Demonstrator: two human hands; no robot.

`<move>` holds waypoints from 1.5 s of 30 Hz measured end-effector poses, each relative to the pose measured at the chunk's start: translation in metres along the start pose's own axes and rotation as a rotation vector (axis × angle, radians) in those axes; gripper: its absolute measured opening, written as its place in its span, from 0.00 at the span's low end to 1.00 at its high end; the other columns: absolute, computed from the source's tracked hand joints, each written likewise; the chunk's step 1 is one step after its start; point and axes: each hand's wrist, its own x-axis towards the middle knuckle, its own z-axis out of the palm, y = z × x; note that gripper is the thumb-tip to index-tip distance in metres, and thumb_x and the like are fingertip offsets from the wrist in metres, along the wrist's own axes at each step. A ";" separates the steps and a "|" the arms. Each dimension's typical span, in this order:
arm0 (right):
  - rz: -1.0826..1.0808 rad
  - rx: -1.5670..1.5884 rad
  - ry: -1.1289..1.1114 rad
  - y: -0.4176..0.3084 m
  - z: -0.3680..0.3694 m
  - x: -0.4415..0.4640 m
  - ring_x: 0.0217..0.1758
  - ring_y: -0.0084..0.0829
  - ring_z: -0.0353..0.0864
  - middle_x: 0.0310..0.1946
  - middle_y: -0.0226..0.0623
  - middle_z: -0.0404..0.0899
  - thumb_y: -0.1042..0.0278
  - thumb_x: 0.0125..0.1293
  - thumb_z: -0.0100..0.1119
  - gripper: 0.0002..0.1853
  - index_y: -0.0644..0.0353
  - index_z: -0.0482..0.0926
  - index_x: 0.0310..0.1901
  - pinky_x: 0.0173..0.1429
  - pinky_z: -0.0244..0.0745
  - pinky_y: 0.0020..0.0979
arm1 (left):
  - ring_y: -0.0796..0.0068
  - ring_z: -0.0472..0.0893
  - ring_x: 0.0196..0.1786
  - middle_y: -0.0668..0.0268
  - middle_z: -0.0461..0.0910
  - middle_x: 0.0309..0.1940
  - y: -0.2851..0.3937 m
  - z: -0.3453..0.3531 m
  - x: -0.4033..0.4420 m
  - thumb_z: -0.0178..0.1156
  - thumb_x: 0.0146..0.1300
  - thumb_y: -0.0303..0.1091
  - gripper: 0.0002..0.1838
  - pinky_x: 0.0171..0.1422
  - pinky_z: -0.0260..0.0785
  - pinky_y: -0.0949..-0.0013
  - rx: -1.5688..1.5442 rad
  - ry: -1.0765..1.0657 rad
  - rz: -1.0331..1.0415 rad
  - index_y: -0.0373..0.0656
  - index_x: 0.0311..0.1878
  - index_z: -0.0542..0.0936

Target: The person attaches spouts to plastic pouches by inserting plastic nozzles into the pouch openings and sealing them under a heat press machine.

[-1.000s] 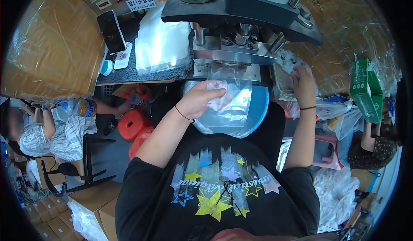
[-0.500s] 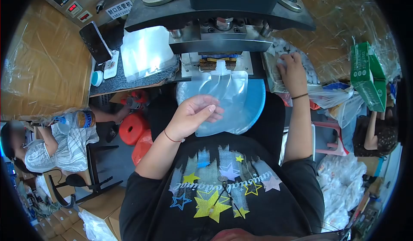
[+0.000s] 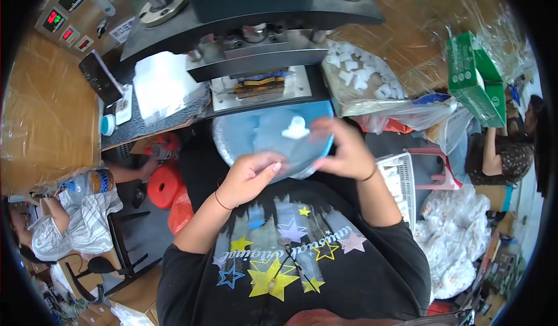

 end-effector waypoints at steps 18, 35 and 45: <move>0.427 1.001 0.862 0.272 -0.202 -0.235 0.69 0.38 0.75 0.64 0.42 0.79 0.64 0.76 0.53 0.26 0.64 0.69 0.72 0.75 0.68 0.42 | 0.53 0.85 0.46 0.53 0.85 0.40 -0.009 -0.129 -0.067 0.60 0.70 0.32 0.09 0.51 0.76 0.59 0.825 1.008 0.057 0.37 0.45 0.83; 0.791 -0.182 1.376 0.297 -0.226 -0.109 0.61 0.51 0.81 0.55 0.49 0.84 0.51 0.66 0.65 0.26 0.55 0.78 0.63 0.65 0.77 0.47 | 0.54 0.83 0.35 0.55 0.84 0.31 0.036 -0.343 -0.123 0.71 0.63 0.49 0.19 0.42 0.73 0.57 1.389 1.423 -0.313 0.40 0.38 0.87; 0.836 -0.976 0.883 0.315 -0.206 -0.127 0.60 0.52 0.81 0.54 0.51 0.83 0.50 0.66 0.65 0.26 0.56 0.79 0.60 0.64 0.78 0.47 | 0.48 0.82 0.44 0.47 0.83 0.39 0.028 -0.354 -0.161 0.53 0.77 0.41 0.19 0.52 0.72 0.53 1.384 1.592 0.096 0.32 0.39 0.82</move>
